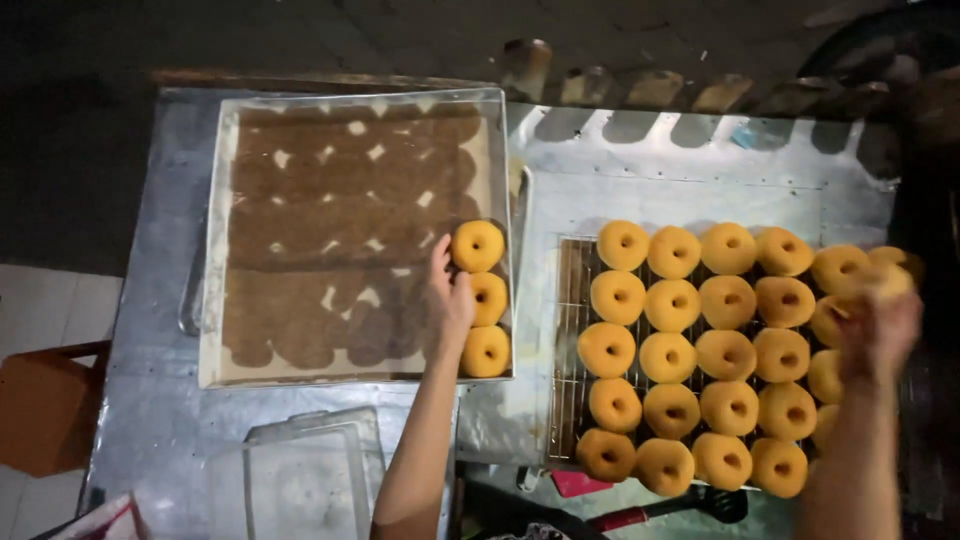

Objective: Organizing fried donuts on trays and flipping a new batch of donuts in a large frying pan using sticks.

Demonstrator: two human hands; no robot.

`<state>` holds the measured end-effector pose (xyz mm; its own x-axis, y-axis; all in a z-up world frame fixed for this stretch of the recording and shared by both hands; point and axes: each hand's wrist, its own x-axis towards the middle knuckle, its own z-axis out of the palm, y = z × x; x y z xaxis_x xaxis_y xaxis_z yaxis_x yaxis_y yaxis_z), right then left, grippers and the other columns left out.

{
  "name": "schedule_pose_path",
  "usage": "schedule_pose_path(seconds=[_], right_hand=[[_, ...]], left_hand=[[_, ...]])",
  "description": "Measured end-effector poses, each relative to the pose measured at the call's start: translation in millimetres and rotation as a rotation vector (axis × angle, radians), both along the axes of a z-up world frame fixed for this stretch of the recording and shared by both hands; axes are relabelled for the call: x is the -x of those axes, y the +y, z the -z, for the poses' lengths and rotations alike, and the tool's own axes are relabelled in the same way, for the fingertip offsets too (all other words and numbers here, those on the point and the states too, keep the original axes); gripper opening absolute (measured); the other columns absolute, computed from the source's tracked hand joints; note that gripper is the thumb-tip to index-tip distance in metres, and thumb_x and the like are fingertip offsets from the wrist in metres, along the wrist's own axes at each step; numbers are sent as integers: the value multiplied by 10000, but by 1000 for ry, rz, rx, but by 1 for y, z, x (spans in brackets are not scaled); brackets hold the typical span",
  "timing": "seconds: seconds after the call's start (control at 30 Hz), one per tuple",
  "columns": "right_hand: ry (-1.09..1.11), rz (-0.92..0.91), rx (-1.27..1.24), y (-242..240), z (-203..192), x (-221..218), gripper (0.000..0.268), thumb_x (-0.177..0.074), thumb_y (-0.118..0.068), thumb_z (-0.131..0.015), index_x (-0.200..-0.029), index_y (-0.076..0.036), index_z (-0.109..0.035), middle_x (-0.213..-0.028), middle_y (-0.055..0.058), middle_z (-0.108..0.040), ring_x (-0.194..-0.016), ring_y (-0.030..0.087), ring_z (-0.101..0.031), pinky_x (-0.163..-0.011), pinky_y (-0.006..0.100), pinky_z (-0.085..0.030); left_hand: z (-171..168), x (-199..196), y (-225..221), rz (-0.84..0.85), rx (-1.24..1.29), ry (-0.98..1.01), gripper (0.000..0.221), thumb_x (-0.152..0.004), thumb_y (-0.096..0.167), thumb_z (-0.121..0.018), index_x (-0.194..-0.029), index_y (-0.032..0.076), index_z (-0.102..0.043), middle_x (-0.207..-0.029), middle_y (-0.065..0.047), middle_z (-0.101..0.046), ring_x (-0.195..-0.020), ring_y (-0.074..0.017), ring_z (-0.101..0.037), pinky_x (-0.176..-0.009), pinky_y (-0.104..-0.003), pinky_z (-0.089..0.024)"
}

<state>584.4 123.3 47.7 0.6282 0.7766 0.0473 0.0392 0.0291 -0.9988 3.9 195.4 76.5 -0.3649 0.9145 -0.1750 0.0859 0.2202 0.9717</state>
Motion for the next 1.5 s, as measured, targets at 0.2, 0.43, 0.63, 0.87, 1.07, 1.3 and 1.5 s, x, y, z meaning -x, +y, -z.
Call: schedule_pose_path(seconds=[0.2,0.43,0.63,0.87,1.07,1.3,1.5], right_hand=[[-253,-617,241,125,-97,314,860,-881,-194,-784,-1606,-47,-345,-1496,358,-457,-1365,550,-457,-1106,648,-366],[-1290,-789,70,224,-31,466,964,-698,-850,-685,-1492,-340,-485,-1314,-21,-590,-1282,253,-502,-1172,594,-263],[-1304,-642,128,163,-42,384,537,-990,-596,-515,-1425,-285,-554,-1328,28,-658,-1535,335,-280,-1179,718,-48],[-1128,-26,396,68,0,55,383,-990,-328,-732,-1345,-192,-691,-1232,109,-714,-1222,366,-604,-1055,550,-400],[-900,108,741,34,-34,-117,709,-815,-192,-851,-1467,-125,-579,-1271,259,-584,-1158,530,-585,-937,654,-491],[-926,-394,1002,84,5,-183,1191,-579,-246,-861,-1641,-167,-328,-1550,239,-470,-1408,449,-423,-1156,494,-332],[-951,-333,1007,81,-3,-168,886,-762,-365,-784,-1586,-174,-520,-1345,259,-677,-1268,462,-561,-1022,542,-449]], left_hand=[[33,18,29,-7,-74,18,721,-835,23,-495,-1527,225,-501,-1542,-70,-525,-1393,-244,-541,-1159,-438,-412],[64,41,95,-39,-79,-59,611,-929,196,-508,-1538,247,-504,-1542,-85,-539,-1417,-301,-505,-1133,-462,-427],[94,50,123,84,-36,-28,654,-911,107,-524,-1561,96,-456,-1526,-214,-527,-1393,-353,-530,-1161,-458,-436],[86,45,124,66,-185,-78,631,-913,37,-572,-1534,20,-461,-1275,-255,-675,-1157,-288,-667,-993,-398,-517],[38,29,107,73,-43,167,575,-940,69,-588,-1508,112,-508,-1145,-98,-750,-1069,-209,-719,-965,-339,-535],[64,31,122,66,-49,164,639,-836,1,-522,-1472,65,-507,-1415,-204,-613,-1239,-297,-638,-1064,-383,-492],[10,15,122,142,108,165,644,-871,85,-458,-1513,120,-484,-1490,-162,-572,-1349,-283,-570,-1127,-383,-431]])
